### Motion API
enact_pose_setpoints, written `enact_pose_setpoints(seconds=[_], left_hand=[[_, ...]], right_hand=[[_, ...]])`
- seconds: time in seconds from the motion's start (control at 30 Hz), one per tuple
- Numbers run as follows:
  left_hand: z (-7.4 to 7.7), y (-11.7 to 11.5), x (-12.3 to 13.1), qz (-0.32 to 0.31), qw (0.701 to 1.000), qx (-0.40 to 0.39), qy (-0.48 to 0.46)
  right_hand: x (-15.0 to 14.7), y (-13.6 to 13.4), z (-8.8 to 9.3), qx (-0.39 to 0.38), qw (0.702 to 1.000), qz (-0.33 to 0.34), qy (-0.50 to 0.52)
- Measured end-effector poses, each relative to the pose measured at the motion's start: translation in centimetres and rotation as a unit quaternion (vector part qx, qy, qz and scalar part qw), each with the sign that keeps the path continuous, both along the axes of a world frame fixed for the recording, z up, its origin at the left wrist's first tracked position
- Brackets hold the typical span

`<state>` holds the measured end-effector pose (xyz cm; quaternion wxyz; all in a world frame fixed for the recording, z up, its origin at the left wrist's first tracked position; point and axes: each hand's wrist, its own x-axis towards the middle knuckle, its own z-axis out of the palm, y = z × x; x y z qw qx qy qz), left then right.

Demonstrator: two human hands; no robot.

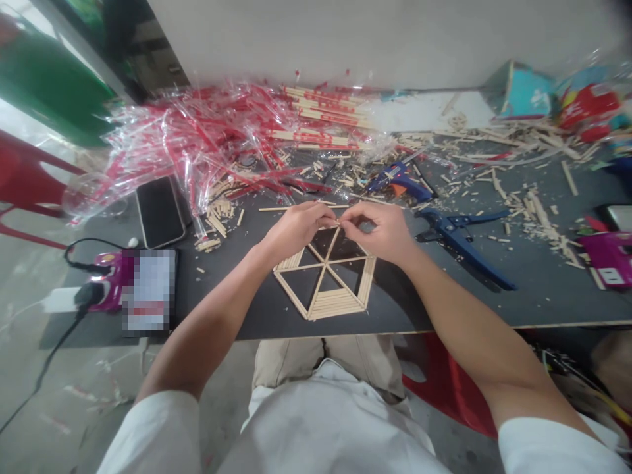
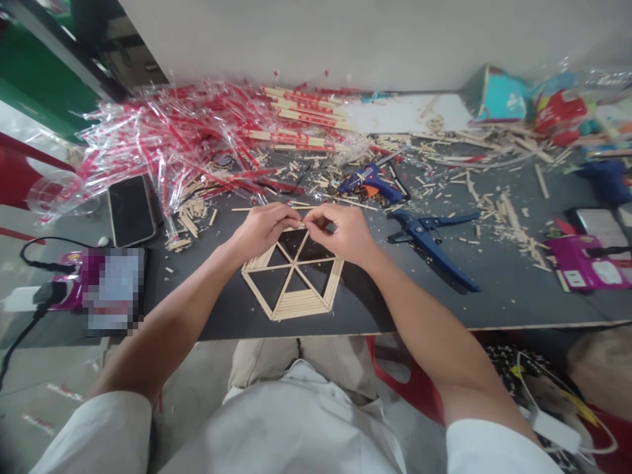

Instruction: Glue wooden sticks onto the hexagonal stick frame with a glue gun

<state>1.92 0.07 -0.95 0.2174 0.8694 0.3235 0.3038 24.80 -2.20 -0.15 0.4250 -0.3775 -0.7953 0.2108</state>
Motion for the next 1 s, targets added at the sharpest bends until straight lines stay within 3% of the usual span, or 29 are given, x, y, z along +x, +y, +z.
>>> enact_pose_setpoints(seconds=[0.23,0.5,0.63,0.8,1.0], left_hand=[[-0.4,0.1,0.0,0.003,0.999,0.038,0.025],[0.0,0.0,0.3,-0.031,0.997,0.053,-0.048],[0.1,0.0,0.5,-0.041,0.995,0.052,-0.071],[-0.1,0.4,0.5,-0.033,0.992,0.046,-0.113],[0.3,0.5,0.3,-0.031,0.994,0.020,-0.099]], right_hand=[[-0.3,0.0,-0.5,0.062,0.997,-0.016,-0.033],[0.2,0.3,-0.2,0.047,0.998,-0.022,-0.017],[0.7,0.3,-0.1,-0.029,0.998,-0.053,0.024],[0.4,-0.3,0.1,-0.192,0.975,0.025,0.107],[-0.1,-0.7,0.2,-0.211,0.966,0.018,0.147]])
